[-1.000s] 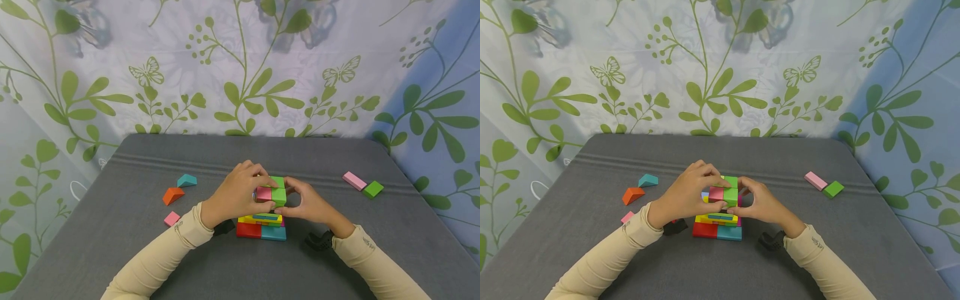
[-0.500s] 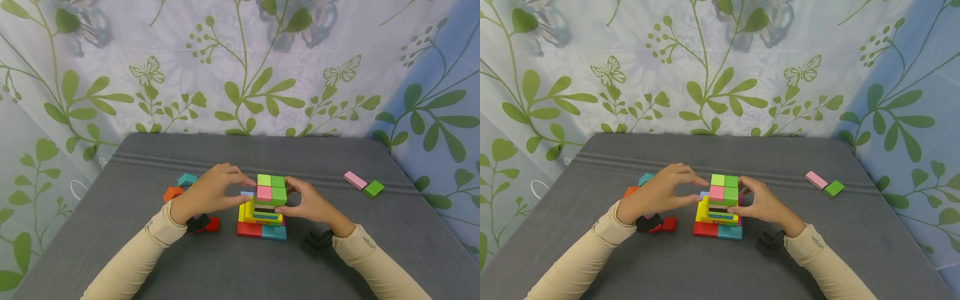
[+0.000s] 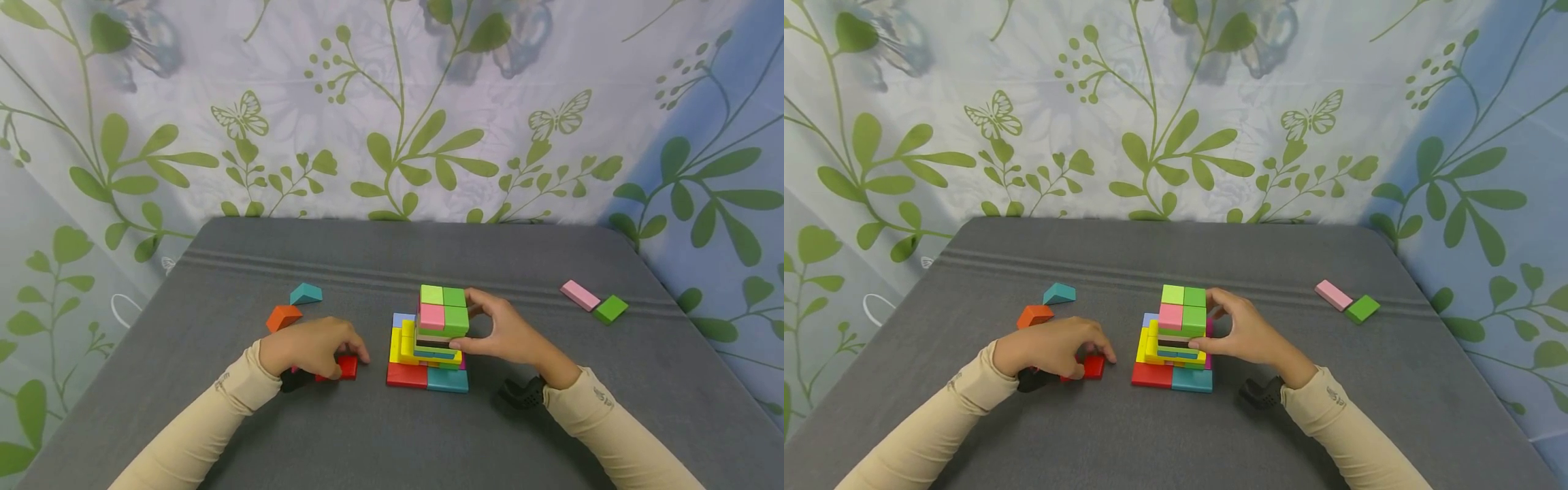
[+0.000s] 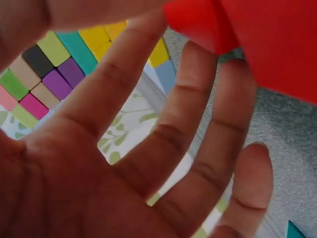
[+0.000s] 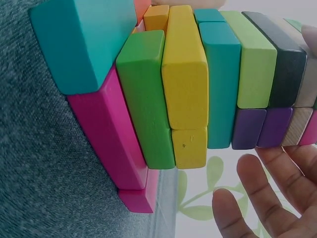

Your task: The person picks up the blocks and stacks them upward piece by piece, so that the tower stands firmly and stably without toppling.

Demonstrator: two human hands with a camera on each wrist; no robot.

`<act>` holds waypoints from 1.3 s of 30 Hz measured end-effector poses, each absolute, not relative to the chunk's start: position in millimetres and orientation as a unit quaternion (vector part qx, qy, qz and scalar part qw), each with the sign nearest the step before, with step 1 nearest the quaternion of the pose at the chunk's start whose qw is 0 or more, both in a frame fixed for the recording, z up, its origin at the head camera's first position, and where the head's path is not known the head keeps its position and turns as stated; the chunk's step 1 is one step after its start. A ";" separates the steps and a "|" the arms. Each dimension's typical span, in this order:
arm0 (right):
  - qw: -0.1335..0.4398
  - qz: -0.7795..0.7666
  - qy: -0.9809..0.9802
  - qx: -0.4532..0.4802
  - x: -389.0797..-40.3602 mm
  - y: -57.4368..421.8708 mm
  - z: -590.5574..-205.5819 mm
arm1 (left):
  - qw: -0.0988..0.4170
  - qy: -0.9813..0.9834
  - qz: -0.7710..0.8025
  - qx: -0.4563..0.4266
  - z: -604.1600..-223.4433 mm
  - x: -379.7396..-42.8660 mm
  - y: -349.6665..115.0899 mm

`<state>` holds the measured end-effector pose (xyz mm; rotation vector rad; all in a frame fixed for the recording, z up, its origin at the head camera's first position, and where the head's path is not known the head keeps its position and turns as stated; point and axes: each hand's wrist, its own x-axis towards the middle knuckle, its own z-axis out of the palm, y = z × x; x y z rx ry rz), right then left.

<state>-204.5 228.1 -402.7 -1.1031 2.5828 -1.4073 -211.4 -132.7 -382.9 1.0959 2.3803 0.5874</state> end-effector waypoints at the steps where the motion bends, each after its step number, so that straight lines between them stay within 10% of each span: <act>1: -0.001 -0.448 0.822 -0.352 -204.4 228.0 -402.6 | 0.230 0.864 0.213 0.394 -383.4 -211.6 -132.8; 14: 0.010 -0.451 0.825 -0.341 -203.7 226.6 -402.3 | 0.237 0.856 0.250 0.385 -398.0 -215.8 -126.5; 30: 0.001 -0.447 0.823 -0.351 -204.1 227.5 -402.7 | -0.057 0.877 0.324 0.350 -351.4 -215.3 -111.4; 39: -0.003 -0.459 0.811 -0.362 -205.0 228.5 -404.5 | -0.097 0.842 0.383 0.368 -346.7 -215.0 -64.8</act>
